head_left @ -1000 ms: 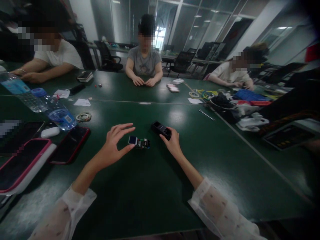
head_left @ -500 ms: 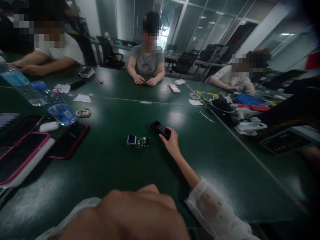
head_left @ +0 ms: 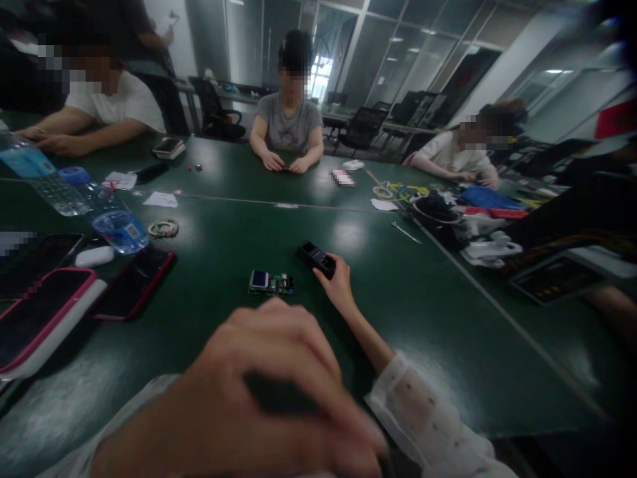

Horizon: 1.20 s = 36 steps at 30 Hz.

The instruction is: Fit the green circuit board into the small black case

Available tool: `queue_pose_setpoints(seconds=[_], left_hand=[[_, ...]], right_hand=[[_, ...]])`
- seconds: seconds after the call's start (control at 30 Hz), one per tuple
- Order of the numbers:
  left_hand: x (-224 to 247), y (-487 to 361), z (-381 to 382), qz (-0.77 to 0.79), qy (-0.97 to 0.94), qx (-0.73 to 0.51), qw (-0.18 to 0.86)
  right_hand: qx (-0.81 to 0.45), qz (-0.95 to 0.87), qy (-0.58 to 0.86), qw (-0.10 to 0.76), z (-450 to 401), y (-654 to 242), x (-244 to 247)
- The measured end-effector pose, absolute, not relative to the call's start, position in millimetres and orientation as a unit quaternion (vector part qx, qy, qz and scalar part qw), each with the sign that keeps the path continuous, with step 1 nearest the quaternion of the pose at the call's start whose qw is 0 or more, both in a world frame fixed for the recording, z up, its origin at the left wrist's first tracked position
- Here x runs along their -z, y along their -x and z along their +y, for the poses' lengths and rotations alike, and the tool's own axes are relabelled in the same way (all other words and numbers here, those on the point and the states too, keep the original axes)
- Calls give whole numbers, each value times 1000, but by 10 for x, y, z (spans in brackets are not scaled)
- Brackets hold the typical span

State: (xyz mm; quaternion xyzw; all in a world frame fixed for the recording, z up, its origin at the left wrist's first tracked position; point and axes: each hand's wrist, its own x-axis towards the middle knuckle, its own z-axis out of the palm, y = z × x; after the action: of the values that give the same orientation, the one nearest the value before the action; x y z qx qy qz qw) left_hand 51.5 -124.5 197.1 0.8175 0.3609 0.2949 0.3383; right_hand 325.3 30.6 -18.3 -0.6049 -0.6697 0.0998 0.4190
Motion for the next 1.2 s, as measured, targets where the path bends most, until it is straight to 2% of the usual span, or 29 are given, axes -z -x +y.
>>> queue_pose_setpoints(seconds=[0.07, 0.17, 0.27, 0.37, 0.53, 0.77, 1.0, 1.2], left_hand=[[-1719, -505, -861, 379, -780, -399, 299], [-1040, -334, -201, 489, -699, -475, 218], [-387, -42, 235, 572, -668, -433, 197], [-46, 163, 373, 568, -676, -383, 271], [14, 206, 367, 560, -657, -403, 305], [-1, 176, 373, 563, -668, -384, 300], [-9, 181, 369, 565, -697, -354, 266], [-10, 169, 366, 561, -695, -369, 256]], right_hand=[[-101, -672, 594, 430, 304, -3248, 171], [-108, -667, 571, 467, 255, -3196, 98], [-130, -665, 538, 502, 122, -3067, -36], [-153, -694, 509, 486, -59, -2877, -168], [-197, -754, 443, 442, -244, -2637, -253], [-206, -798, 398, 404, -213, -2653, -236], [-187, -812, 388, 394, -208, -2635, -242], [-194, -832, 402, 329, -188, -2617, -201]])
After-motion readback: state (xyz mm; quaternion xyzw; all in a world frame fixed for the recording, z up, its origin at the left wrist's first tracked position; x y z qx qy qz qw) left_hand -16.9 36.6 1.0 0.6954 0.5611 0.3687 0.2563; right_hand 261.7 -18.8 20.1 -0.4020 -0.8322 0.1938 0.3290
